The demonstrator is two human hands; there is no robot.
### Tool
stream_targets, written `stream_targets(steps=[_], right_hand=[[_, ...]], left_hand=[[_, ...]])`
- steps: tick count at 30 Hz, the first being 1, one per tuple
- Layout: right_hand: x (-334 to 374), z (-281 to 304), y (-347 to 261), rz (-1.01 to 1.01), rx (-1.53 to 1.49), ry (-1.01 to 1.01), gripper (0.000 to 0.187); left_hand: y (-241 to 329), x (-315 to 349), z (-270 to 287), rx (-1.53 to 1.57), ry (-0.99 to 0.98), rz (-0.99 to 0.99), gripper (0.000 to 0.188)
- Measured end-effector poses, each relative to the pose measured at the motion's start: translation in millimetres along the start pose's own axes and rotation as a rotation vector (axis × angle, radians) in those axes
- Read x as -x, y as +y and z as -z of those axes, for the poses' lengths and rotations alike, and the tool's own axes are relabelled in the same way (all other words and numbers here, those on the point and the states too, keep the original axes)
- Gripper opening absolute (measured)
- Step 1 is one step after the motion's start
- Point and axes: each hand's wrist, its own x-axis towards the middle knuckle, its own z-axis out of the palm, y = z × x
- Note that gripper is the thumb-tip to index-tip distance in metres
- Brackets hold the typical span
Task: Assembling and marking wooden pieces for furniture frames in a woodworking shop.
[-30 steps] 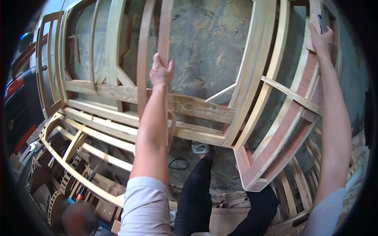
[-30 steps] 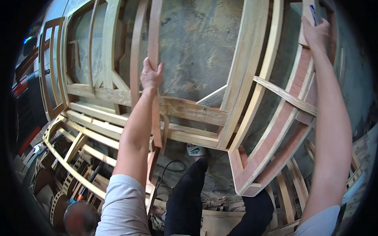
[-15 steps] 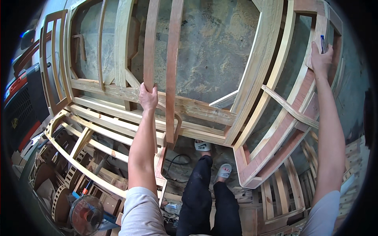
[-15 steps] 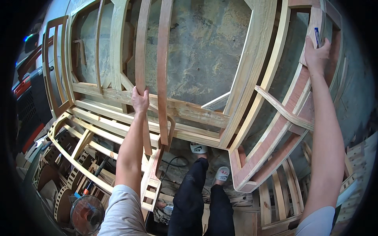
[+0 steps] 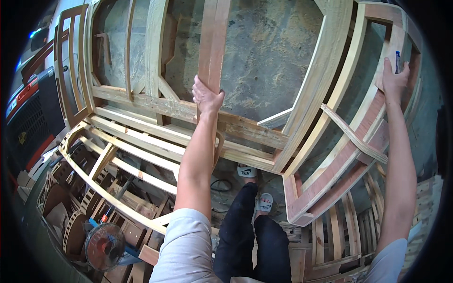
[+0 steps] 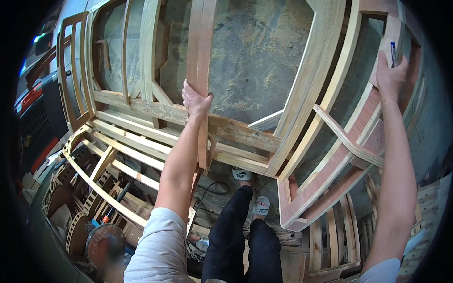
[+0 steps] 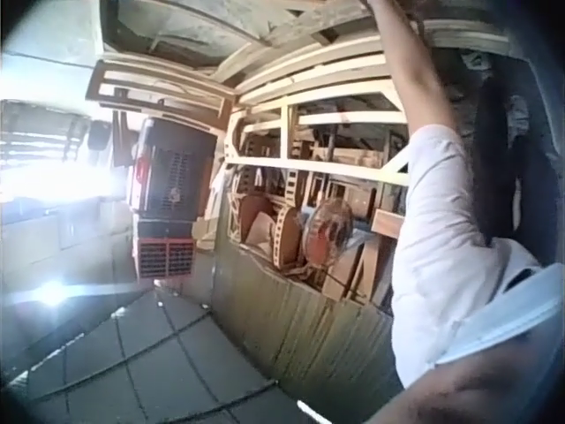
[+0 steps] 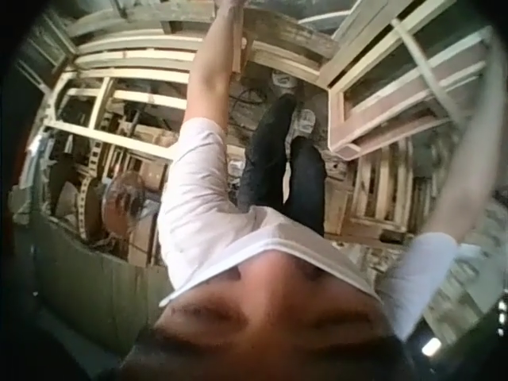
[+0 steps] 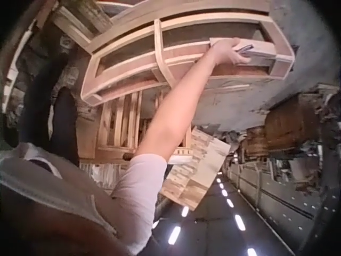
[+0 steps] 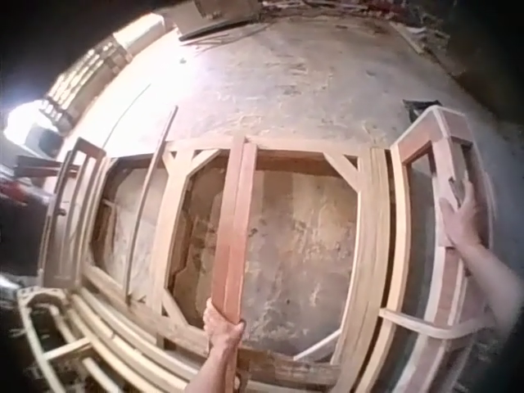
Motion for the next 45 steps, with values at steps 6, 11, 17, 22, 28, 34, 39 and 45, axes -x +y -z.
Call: stream_targets(steps=[6, 11, 17, 22, 28, 34, 39, 45], right_hand=[[0, -16, 18, 0.023, 0.061, 0.005, 0.082], [-20, -13, 36, 0.050, 0.068, 0.003, 0.088], [11, -18, 5, 0.023, -0.104, 0.022, 0.088], [10, 5, -24, -0.076, -0.151, -0.008, 0.073], [4, 34, -54, -0.283, 0.066, -0.197, 0.069], [5, 44, -24, -0.424, -0.182, -0.203, 0.047], [8, 54, -51, -0.322, -0.138, -0.297, 0.065], [4, 77, -47, -0.357, -0.140, -0.373, 0.073]], left_hand=[[8, -27, 35, 0.027, 0.098, -0.049, 0.090], [-21, -116, 81, -0.083, 0.088, -0.119, 0.097], [-90, -132, 90, -0.341, -0.060, -0.049, 0.113], [-38, -15, 94, 0.297, -0.280, -0.251, 0.074], [51, 198, 202, 0.510, -0.668, -0.187, 0.034], [138, 294, 338, 0.549, -1.081, -0.073, 0.021], [135, 277, 403, 0.328, -1.084, -0.243, 0.023], [131, 240, 416, 0.125, -1.348, -0.425, 0.023]])
